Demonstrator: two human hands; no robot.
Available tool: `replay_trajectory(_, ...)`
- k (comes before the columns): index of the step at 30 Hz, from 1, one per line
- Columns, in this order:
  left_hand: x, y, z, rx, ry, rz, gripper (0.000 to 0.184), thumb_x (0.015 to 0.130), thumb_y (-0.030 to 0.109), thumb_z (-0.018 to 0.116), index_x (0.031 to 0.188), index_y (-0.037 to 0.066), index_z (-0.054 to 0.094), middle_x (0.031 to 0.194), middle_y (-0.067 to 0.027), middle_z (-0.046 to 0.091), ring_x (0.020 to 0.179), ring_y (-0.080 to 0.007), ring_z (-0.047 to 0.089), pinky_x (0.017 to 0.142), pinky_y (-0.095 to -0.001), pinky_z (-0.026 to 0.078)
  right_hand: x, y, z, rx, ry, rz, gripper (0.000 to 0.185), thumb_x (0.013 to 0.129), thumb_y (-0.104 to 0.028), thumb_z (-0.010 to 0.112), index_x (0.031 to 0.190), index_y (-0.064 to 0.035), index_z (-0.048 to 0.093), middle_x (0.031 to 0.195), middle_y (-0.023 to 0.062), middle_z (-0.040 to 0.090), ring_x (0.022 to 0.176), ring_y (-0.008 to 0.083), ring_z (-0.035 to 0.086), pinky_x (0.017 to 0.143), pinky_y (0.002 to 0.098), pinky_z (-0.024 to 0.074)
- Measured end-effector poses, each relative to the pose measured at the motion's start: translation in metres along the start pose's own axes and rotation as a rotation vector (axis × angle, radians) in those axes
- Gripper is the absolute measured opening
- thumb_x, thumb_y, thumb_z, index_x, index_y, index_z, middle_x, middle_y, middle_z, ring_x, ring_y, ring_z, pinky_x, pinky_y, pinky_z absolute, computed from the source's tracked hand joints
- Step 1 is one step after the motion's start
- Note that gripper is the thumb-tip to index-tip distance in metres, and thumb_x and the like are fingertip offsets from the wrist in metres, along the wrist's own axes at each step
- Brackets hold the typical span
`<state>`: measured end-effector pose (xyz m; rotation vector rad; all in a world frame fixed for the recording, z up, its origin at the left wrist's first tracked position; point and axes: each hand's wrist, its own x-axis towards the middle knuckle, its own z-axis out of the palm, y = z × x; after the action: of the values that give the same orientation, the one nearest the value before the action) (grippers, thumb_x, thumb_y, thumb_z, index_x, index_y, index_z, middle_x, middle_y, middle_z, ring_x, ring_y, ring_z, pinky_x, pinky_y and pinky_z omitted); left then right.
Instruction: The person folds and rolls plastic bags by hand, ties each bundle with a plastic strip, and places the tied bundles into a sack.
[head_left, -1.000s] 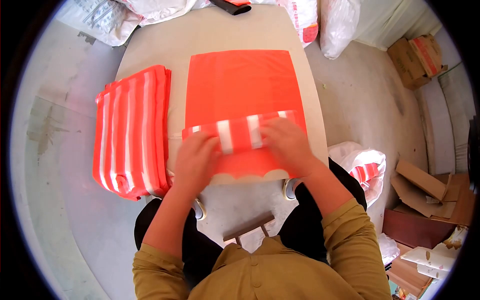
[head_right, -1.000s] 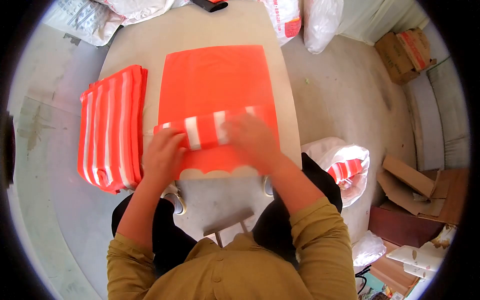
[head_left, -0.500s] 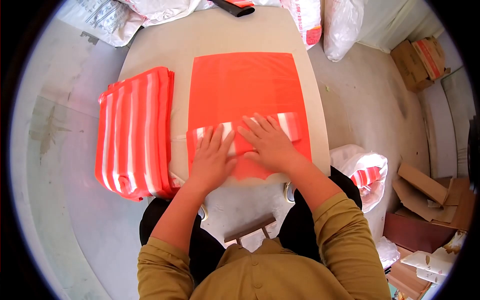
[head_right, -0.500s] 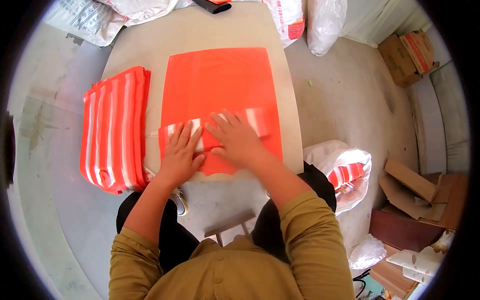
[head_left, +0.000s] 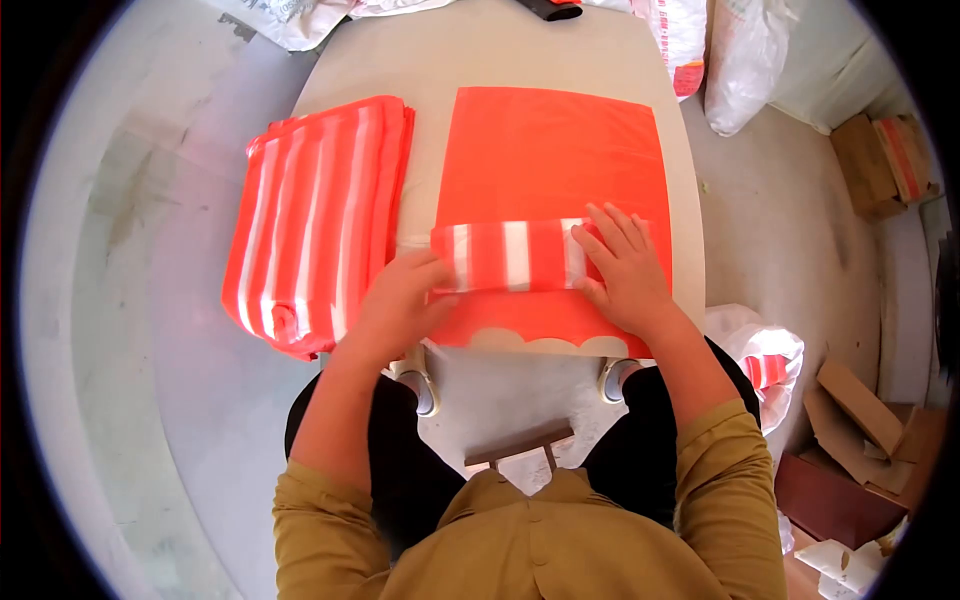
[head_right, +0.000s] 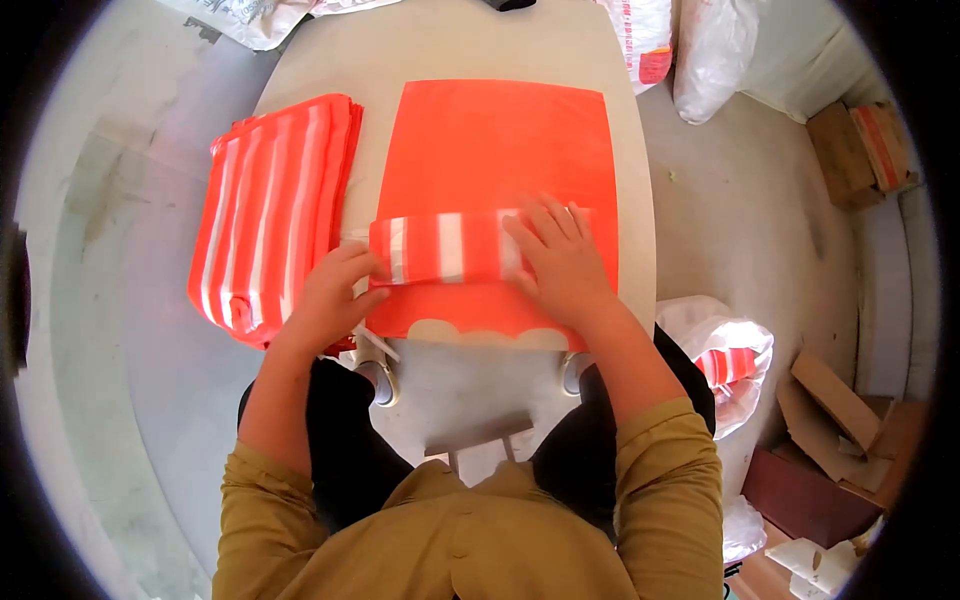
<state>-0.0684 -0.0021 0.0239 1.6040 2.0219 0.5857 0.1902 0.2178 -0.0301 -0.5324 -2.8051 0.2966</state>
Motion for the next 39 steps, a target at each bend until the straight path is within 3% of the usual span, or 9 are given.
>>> replay_trajectory(7, -0.048, -0.028, 0.013, 0.44, 0.041, 0.088, 0.021, 0.074, -0.001, 0.076, 0.087, 0.007, 0.062, 0.097, -0.0074, 0.061, 0.1, -0.0302, 0.058, 0.085, -0.0414, 0.052, 0.003, -0.01, -0.009, 0.068, 0.08, -0.09, 0.055, 0.095, -0.039, 0.066, 0.14, -0.0075, 0.059, 0.157, 0.0159, 0.045, 0.145, 0.0396, 0.04, 0.12, 0.055, 0.0325)
replay_trajectory(10, -0.048, -0.032, 0.008, 0.365, 0.016, 0.084, 0.023, 0.073, -0.001, 0.077, 0.088, 0.005, 0.06, 0.09, -0.0083, 0.062, 0.097, -0.0305, 0.058, 0.083, -0.0413, 0.053, 0.005, -0.017, -0.01, 0.112, 0.065, -0.098, 0.055, 0.098, -0.041, 0.063, 0.14, -0.0065, 0.059, 0.158, 0.0152, 0.045, 0.145, 0.04, 0.041, 0.119, 0.0518, 0.0357)
replay_trajectory(16, -0.042, -0.016, -0.02, -0.176, 0.005, -0.414, 0.007, 0.093, 0.004, 0.067, 0.096, 0.004, 0.062, 0.082, -0.0075, 0.063, 0.077, -0.0213, 0.063, 0.077, -0.0328, 0.053, 0.011, -0.039, -0.01, 0.224, -0.002, -0.091, 0.053, 0.098, -0.036, 0.066, 0.142, -0.0065, 0.058, 0.158, 0.0153, 0.045, 0.142, 0.0411, 0.044, 0.116, 0.0495, 0.0403)
replay_trajectory(22, -0.028, -0.067, 0.0, -0.546, 0.398, -0.382, 0.015, 0.105, 0.014, 0.058, 0.101, 0.0, 0.062, 0.082, -0.0042, 0.063, 0.075, -0.0124, 0.061, 0.071, -0.0287, 0.051, 0.017, -0.054, -0.015, 0.377, -0.016, -0.107, 0.052, 0.097, -0.028, 0.068, 0.143, -0.0066, 0.056, 0.155, 0.0156, 0.048, 0.14, 0.039, 0.046, 0.115, 0.0468, 0.0422)
replay_trajectory(28, -0.017, -0.05, -0.006, -0.593, 0.431, -0.485, 0.016, 0.104, 0.015, 0.059, 0.098, 0.001, 0.063, 0.077, -0.0019, 0.059, 0.072, -0.0092, 0.055, 0.066, -0.0269, 0.045, 0.021, -0.06, -0.008, 0.54, -0.147, 0.0, 0.052, 0.093, -0.015, 0.071, 0.143, -0.0068, 0.057, 0.151, 0.0157, 0.052, 0.128, 0.0355, 0.058, 0.107, 0.0451, 0.0488)
replay_trajectory(31, -0.015, -0.018, 0.003, -0.409, 0.388, -0.331, 0.017, 0.105, 0.017, 0.059, 0.097, 0.003, 0.062, 0.076, 0.0002, 0.056, 0.072, -0.0092, 0.054, 0.065, -0.0276, 0.044, 0.026, -0.083, -0.022, 0.762, -0.171, 0.115, 0.048, 0.096, -0.013, 0.069, 0.142, -0.0072, 0.057, 0.144, 0.0159, 0.058, 0.117, 0.0337, 0.064, 0.099, 0.0433, 0.0531)
replay_trajectory(35, -0.011, 0.008, 0.022, -0.013, 0.344, -0.021, 0.009, 0.099, 0.009, 0.061, 0.098, 0.001, 0.064, 0.085, -0.0163, 0.064, 0.082, -0.0316, 0.064, 0.073, -0.0413, 0.05, 0.031, -0.107, -0.01, 0.454, -0.045, -0.097, 0.046, 0.097, -0.013, 0.065, 0.142, -0.0069, 0.057, 0.131, 0.0175, 0.066, 0.108, 0.0313, 0.068, 0.088, 0.0389, 0.0569)
replay_trajectory(36, -0.009, 0.014, 0.026, -0.006, 0.279, -0.091, 0.008, 0.097, 0.007, 0.062, 0.099, 0.0, 0.065, 0.091, -0.0199, 0.066, 0.09, -0.04, 0.063, 0.079, -0.0458, 0.051, 0.032, -0.111, -0.002, 0.528, -0.069, -0.056, 0.042, 0.097, -0.012, 0.065, 0.138, -0.006, 0.058, 0.125, 0.0173, 0.067, 0.104, 0.0324, 0.068, 0.085, 0.0405, 0.0568)
replay_trajectory(39, -0.009, 0.025, 0.024, -0.031, 0.22, -0.034, 0.015, 0.1, 0.011, 0.06, 0.107, 0.0, 0.068, 0.097, -0.019, 0.07, 0.094, -0.0373, 0.066, 0.083, -0.0424, 0.053, 0.034, -0.111, 0.019, 0.566, -0.091, -0.018, 0.029, 0.096, -0.01, 0.063, 0.124, -0.0044, 0.063, 0.109, 0.0168, 0.069, 0.095, 0.0344, 0.068, 0.077, 0.0435, 0.0565)
